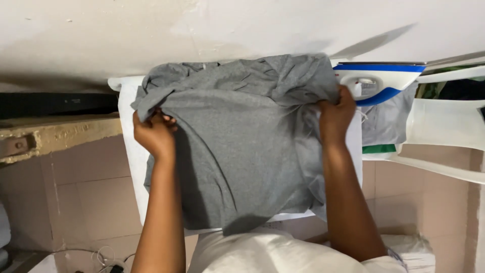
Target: Ironing a gray shirt on a flat white surface.
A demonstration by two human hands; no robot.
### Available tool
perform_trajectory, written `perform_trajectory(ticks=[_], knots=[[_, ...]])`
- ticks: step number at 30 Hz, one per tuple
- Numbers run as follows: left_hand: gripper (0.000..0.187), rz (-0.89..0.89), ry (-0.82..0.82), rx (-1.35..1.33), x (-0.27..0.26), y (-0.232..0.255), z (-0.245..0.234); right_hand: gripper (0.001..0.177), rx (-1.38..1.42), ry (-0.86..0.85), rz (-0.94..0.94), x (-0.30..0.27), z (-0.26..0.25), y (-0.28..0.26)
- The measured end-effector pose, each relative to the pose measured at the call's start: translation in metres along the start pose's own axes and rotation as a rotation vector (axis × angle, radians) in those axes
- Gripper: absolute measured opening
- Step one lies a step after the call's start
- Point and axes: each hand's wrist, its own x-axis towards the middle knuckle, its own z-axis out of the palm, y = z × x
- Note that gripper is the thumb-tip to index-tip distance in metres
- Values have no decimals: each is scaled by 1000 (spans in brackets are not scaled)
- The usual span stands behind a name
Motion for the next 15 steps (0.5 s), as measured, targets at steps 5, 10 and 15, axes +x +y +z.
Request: perform_trajectory(ticks=[5,10,15], knots=[[20,112,76,-264,24,-27,-11,34,40,46,63,22,-1,-4],[41,171,60,-240,26,-49,-20,48,-114,-109,-100,20,8,2],[81,365,-130,151,-39,-36,-29,86,-103,-222,-109,-17,-16,-3]])
